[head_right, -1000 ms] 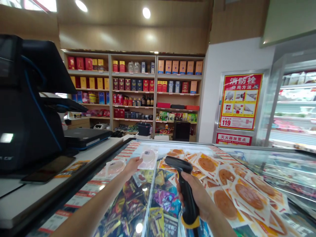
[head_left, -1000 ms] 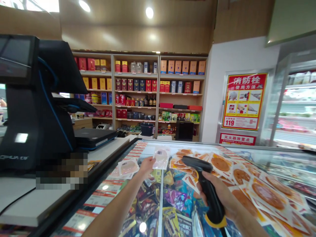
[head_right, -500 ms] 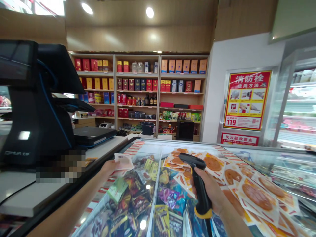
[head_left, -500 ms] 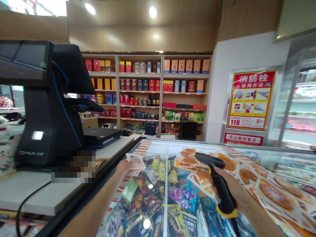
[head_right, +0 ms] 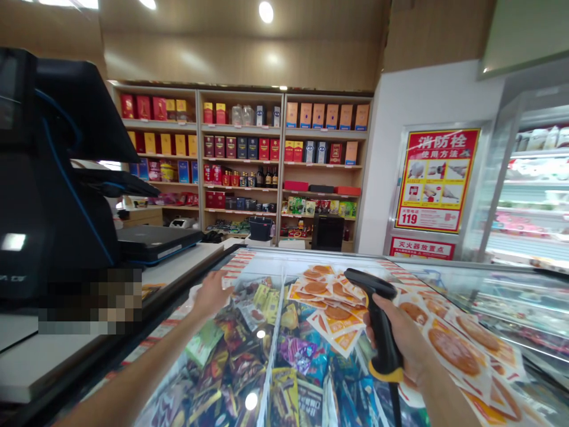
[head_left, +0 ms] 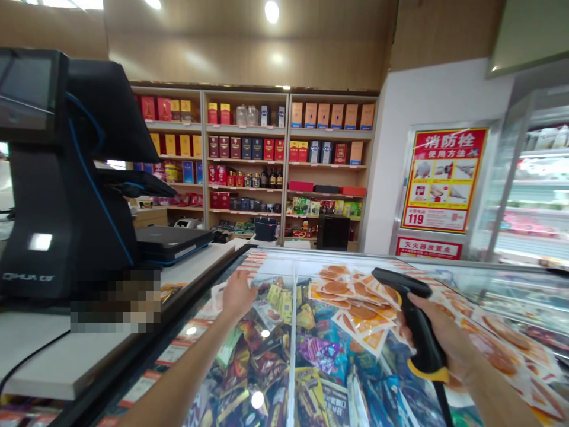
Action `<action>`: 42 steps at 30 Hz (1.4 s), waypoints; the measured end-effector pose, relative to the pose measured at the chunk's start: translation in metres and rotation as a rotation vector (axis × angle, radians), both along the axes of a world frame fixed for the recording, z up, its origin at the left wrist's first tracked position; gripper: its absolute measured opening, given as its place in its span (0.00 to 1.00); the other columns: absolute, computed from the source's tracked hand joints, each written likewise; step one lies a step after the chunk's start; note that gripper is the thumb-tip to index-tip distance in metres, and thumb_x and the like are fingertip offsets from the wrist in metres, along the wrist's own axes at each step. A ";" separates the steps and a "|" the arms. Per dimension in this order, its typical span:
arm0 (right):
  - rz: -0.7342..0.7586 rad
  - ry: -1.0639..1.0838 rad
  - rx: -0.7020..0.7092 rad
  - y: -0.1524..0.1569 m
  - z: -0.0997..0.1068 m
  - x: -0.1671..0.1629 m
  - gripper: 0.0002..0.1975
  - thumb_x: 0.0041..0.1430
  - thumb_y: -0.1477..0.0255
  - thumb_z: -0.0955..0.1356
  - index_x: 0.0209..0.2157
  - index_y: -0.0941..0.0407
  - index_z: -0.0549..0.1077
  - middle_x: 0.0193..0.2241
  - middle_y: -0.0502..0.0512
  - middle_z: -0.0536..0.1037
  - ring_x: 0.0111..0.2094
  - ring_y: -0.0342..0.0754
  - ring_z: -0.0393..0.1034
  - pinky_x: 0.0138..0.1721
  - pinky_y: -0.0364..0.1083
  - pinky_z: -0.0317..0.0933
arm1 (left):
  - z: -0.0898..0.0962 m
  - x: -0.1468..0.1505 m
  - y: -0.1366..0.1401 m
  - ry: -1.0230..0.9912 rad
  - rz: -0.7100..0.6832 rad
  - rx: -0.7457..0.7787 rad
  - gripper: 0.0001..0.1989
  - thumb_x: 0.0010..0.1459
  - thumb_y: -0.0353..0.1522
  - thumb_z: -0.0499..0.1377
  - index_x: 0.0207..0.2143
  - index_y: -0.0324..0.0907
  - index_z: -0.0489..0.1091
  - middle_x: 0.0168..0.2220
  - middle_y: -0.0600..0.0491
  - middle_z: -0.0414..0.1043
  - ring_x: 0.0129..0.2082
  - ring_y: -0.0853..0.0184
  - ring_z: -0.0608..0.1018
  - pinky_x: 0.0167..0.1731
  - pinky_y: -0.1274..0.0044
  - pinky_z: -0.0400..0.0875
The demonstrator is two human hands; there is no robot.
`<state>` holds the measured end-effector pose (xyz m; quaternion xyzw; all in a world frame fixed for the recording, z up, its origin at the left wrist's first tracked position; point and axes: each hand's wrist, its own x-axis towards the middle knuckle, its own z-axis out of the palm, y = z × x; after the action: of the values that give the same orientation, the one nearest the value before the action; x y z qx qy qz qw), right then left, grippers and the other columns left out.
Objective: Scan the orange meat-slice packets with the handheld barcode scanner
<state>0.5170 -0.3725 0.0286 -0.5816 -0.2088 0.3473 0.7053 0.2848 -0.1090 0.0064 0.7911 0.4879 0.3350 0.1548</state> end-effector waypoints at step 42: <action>0.076 0.018 -0.059 0.016 -0.005 -0.022 0.16 0.44 0.59 0.63 0.21 0.59 0.64 0.15 0.49 0.69 0.14 0.39 0.62 0.14 0.39 0.57 | -0.016 0.115 -0.013 0.075 -0.267 -0.115 0.14 0.53 0.36 0.49 0.40 0.38 0.62 0.40 0.50 0.64 0.38 0.68 0.69 0.38 0.69 0.63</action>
<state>0.4951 -0.3566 0.0235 -0.5909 -0.2142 0.3850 0.6758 0.4000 -0.1220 -0.0091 0.8507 0.4020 0.2534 0.2246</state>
